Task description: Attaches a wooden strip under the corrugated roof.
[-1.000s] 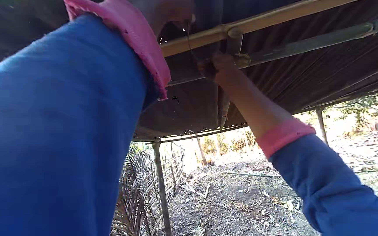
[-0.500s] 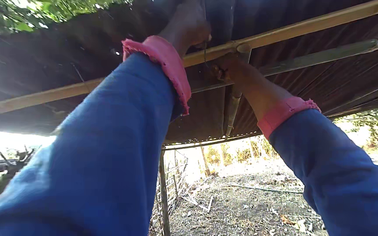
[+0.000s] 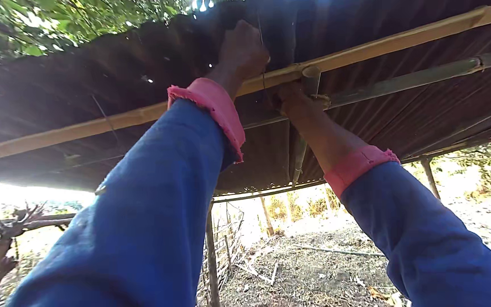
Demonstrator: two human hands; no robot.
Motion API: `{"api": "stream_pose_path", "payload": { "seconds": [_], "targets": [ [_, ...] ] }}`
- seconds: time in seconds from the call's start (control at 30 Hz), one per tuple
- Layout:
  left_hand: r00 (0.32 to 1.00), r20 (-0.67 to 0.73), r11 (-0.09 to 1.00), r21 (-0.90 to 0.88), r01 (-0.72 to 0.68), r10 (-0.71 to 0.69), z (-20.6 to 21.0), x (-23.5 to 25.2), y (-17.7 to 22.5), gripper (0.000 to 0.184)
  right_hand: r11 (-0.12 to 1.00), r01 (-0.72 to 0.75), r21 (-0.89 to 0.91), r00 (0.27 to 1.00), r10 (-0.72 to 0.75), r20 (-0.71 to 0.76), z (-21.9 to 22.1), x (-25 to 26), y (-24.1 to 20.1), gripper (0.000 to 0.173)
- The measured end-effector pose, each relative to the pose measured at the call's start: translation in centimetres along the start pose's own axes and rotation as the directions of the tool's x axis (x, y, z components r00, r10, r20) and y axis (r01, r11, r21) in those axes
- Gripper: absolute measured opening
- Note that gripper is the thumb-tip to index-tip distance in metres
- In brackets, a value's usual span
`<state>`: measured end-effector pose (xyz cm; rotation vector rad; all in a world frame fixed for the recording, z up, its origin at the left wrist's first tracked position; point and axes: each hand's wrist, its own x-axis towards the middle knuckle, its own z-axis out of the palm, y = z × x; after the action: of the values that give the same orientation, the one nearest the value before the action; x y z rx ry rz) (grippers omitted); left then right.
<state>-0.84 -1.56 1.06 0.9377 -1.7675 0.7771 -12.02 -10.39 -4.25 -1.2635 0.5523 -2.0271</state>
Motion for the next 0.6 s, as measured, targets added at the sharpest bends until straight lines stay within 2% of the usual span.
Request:
{"api": "stream_pose_path", "payload": {
  "seconds": [0.2, 0.3, 0.4, 0.47, 0.53, 0.6],
  "targets": [
    [1.0, 0.029, 0.999, -0.037, 0.009, -0.008, -0.2, -0.1, 0.0, 0.018, 0.999, -0.037, -0.03, 0.998, 0.035, -0.057, 0.6, -0.1, -0.7, 0.031],
    [1.0, 0.02, 1.0, 0.011, 0.002, -0.002, -0.2, -0.2, 0.1, 0.019, 0.998, -0.014, 0.069, 0.996, 0.02, -0.09, 0.8, -0.3, -0.6, 0.034],
    [1.0, 0.022, 1.0, 0.017, 0.003, -0.003, -0.1, -0.2, 0.2, 0.021, 0.996, 0.003, 0.094, 0.997, 0.005, -0.083, 0.7, -0.2, -0.2, 0.041],
    [1.0, 0.014, 1.0, 0.008, 0.009, -0.009, 0.0, -0.4, 0.3, 0.023, 0.991, 0.024, 0.128, 0.999, -0.017, -0.05, 0.4, -0.6, 0.2, 0.037],
    [1.0, -0.002, 1.0, -0.015, 0.026, -0.026, 0.2, -0.6, 0.4, 0.022, 0.982, 0.033, 0.185, 0.999, -0.031, -0.013, -0.3, -1.5, 0.7, 0.024],
    [0.999, -0.007, 0.999, -0.037, 0.031, -0.032, 0.3, -0.4, 0.4, 0.022, 0.969, -0.026, 0.247, 0.999, 0.018, 0.034, -0.5, -2.6, 0.6, 0.022]
  ]
}}
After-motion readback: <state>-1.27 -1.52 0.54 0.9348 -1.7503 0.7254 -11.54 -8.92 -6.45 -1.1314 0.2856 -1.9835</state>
